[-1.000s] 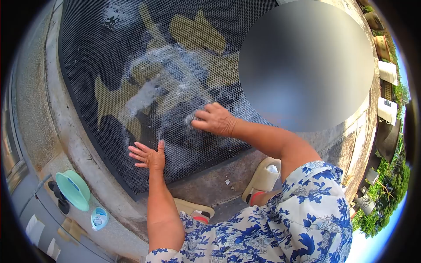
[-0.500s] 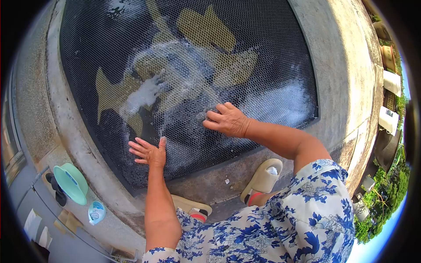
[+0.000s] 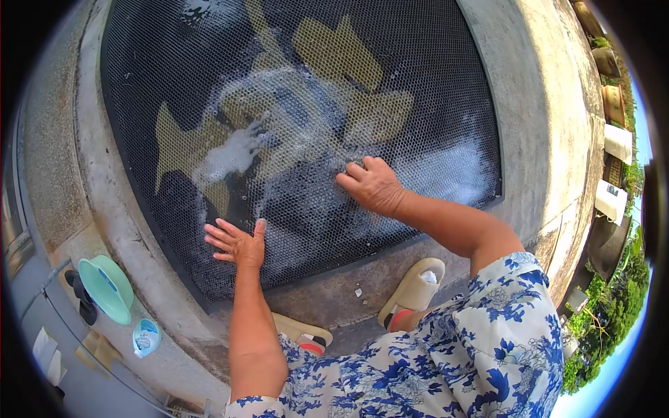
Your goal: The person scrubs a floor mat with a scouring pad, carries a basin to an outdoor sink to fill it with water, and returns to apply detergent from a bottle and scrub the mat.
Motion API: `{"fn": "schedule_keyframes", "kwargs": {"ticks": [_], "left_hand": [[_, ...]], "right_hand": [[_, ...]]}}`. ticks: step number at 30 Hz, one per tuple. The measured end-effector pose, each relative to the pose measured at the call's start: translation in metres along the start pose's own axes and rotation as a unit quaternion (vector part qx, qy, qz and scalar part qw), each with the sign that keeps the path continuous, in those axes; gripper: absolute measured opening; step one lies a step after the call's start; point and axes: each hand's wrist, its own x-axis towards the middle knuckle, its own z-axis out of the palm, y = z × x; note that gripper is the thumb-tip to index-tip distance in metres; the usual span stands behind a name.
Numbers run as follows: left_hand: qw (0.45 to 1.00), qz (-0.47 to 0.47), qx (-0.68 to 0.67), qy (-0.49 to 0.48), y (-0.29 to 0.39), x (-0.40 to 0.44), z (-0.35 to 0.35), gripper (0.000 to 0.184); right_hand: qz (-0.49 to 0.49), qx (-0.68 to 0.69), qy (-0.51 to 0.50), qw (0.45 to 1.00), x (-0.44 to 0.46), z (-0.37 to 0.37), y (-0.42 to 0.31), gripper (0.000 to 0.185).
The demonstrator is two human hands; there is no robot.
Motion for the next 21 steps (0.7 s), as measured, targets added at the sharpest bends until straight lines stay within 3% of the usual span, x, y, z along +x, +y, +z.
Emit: {"fn": "schedule_keyframes", "kwargs": {"ticks": [2, 4, 6, 7, 8, 12, 15, 17, 20, 21], "left_hand": [[1.0, 0.0, -0.004, 0.005, 0.0, 0.0, 0.0, 0.12], [1.0, 0.0, -0.005, 0.006, -0.003, 0.0, 0.004, 0.12], [1.0, 0.003, -0.006, 0.019, -0.003, 0.002, 0.006, 0.121], [1.0, 0.002, -0.005, 0.023, -0.001, 0.002, 0.004, 0.121], [1.0, 0.001, -0.009, 0.013, 0.002, 0.003, 0.001, 0.121], [1.0, 0.004, -0.007, 0.008, -0.002, 0.002, 0.004, 0.121], [1.0, 0.001, -0.007, 0.002, 0.002, 0.0, -0.002, 0.121], [1.0, 0.0, -0.004, -0.002, 0.002, 0.001, 0.0, 0.121], [1.0, 0.004, 0.007, 0.004, -0.005, -0.001, 0.006, 0.122], [1.0, 0.005, 0.003, 0.009, -0.004, 0.0, 0.006, 0.122]], "right_hand": [[-0.115, 0.036, 0.004, 0.993, -0.008, -0.001, -0.005, 0.02], [-0.092, 0.002, 0.08, 0.993, 0.023, 0.004, 0.054, 0.022], [0.083, -0.087, 0.15, 0.981, 0.072, -0.011, 0.112, 0.028], [0.126, -0.127, 0.196, 0.964, 0.091, -0.011, 0.139, 0.031], [0.188, -0.139, 0.148, 0.961, 0.103, -0.015, 0.144, 0.037], [0.313, -0.055, 0.18, 0.931, 0.101, -0.015, 0.106, 0.037], [0.067, -0.006, 0.086, 0.994, 0.042, 0.001, 0.015, 0.026], [-0.044, 0.047, 0.013, 0.998, 0.007, 0.005, -0.021, 0.017], [-0.099, 0.027, 0.052, 0.993, 0.027, 0.006, 0.033, 0.02], [-0.049, -0.011, 0.082, 0.995, 0.046, 0.002, 0.059, 0.022]]}}
